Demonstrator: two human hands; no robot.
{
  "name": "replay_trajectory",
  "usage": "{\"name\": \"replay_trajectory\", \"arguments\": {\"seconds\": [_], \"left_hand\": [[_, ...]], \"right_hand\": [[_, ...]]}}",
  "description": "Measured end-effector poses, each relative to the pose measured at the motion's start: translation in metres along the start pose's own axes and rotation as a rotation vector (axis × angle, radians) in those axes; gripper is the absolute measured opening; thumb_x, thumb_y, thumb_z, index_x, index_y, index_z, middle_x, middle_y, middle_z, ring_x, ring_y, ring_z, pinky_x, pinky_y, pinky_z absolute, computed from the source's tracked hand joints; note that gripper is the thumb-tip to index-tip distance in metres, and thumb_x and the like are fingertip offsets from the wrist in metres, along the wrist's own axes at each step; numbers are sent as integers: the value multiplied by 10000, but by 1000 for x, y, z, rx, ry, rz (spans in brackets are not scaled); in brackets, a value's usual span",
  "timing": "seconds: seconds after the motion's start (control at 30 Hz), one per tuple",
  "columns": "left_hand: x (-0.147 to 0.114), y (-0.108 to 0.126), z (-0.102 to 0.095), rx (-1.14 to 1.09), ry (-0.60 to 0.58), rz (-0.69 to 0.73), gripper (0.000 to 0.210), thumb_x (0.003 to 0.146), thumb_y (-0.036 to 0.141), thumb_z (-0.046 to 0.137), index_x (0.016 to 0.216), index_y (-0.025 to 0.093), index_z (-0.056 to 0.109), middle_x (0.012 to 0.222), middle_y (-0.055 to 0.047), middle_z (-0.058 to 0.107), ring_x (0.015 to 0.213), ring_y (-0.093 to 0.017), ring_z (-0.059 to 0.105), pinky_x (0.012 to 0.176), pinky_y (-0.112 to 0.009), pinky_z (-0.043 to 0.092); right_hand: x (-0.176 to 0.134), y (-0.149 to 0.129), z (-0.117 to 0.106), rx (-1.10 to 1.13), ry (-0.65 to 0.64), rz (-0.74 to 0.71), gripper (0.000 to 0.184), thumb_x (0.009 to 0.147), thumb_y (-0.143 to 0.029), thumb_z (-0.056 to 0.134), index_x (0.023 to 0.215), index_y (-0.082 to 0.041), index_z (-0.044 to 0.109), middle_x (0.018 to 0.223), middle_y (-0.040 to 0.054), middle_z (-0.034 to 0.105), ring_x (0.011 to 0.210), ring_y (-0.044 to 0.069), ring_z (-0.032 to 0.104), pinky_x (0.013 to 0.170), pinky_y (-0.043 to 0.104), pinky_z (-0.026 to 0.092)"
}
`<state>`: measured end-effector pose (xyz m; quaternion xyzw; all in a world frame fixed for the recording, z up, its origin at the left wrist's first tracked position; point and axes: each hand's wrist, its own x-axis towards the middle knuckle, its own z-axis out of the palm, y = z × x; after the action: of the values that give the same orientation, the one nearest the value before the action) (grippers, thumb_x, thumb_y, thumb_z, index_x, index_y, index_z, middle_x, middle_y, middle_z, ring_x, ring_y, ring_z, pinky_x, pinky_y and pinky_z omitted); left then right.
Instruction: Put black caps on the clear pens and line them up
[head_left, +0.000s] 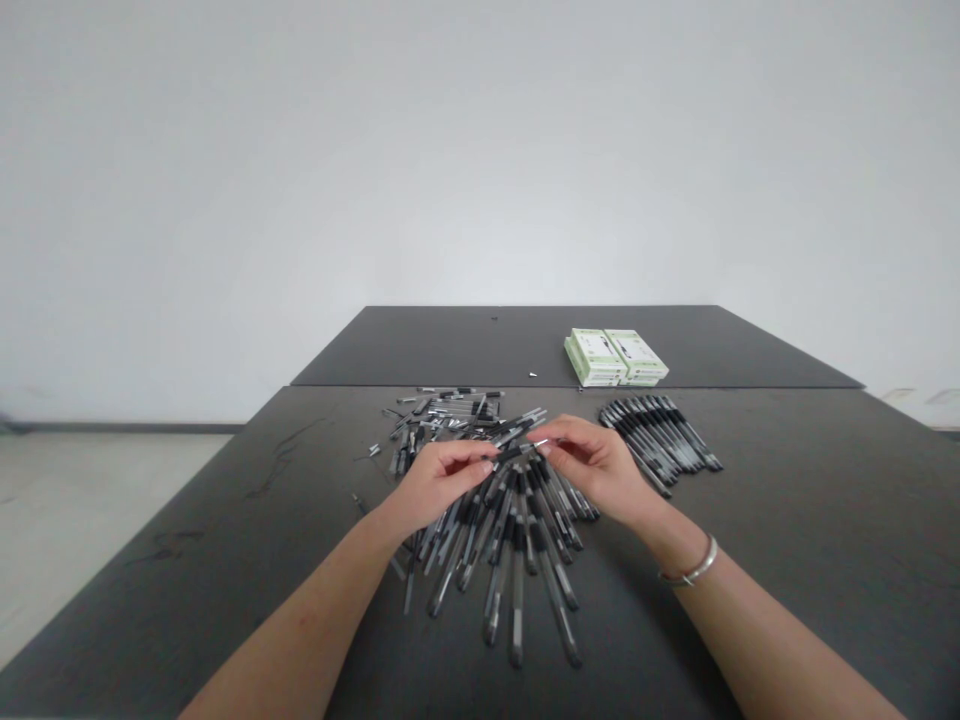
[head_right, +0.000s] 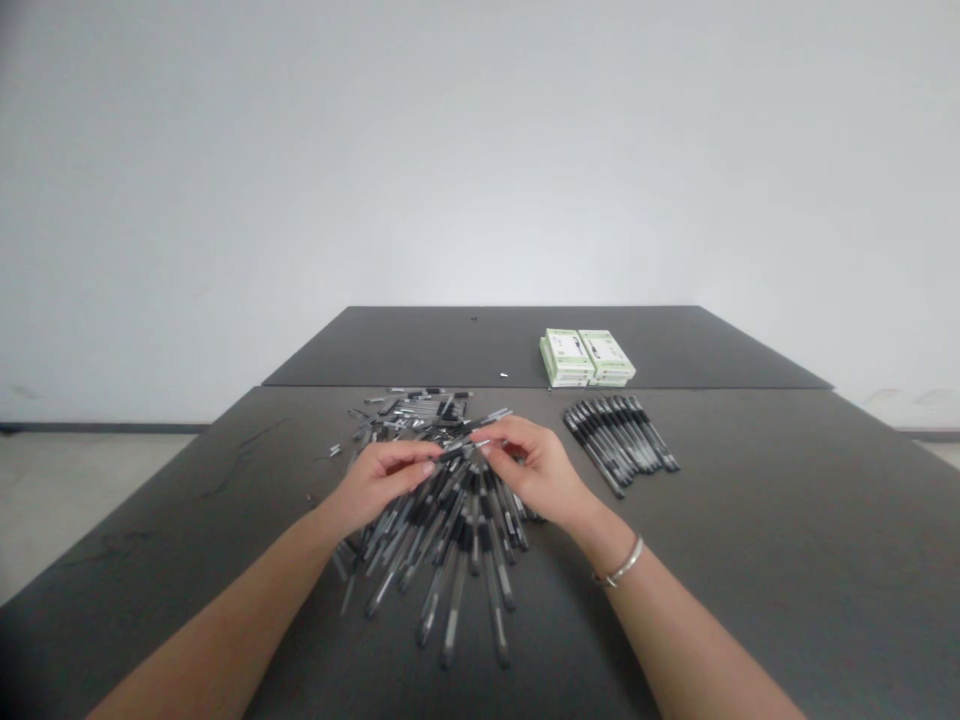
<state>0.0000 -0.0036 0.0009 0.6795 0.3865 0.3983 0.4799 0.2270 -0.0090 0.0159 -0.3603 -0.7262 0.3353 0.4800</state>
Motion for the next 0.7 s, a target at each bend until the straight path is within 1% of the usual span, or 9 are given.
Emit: {"name": "replay_trajectory", "arguments": {"seconds": [0.13,0.3,0.47,0.6,0.7], "left_hand": [[0,1,0,8,-17,-16,249,779,285,638,946,132,742,714,-41,694,600,-134,569,590,-239,435],[0,4,1,11,-39,-25,280,790,299,630,969,113,739,757,-61,701,634,-143,579,615,-246,437],[0,1,0,61,-36,-15,321,794,302,621,1006,84,725,759,-71,697,642,-144,576,624,-249,437],[0,-2,0,68,-25,-17,329,796,303,617,1019,83,719,740,-59,687,622,-131,563,605,-237,429],[0,-1,0,65,-28,-16,327,795,298,616,1015,79,718,754,-67,691,636,-135,571,617,-240,437]], "right_hand": [[0,-2,0,3,-9,7,149,847,-274,608,935,-216,713,874,61,672,794,177,623,712,305,495],[0,-2,1,-17,-21,11,141,847,-242,601,931,-208,710,869,63,677,794,173,631,716,302,501],[0,2,1,-45,0,33,140,839,-248,613,922,-181,703,890,75,699,793,176,641,713,301,508],[-2,7,1,-52,26,76,143,820,-267,640,914,-172,690,844,63,713,734,168,644,675,288,513],[-2,7,1,-60,25,87,146,814,-276,648,905,-172,695,848,63,720,741,172,648,685,292,516]]}}
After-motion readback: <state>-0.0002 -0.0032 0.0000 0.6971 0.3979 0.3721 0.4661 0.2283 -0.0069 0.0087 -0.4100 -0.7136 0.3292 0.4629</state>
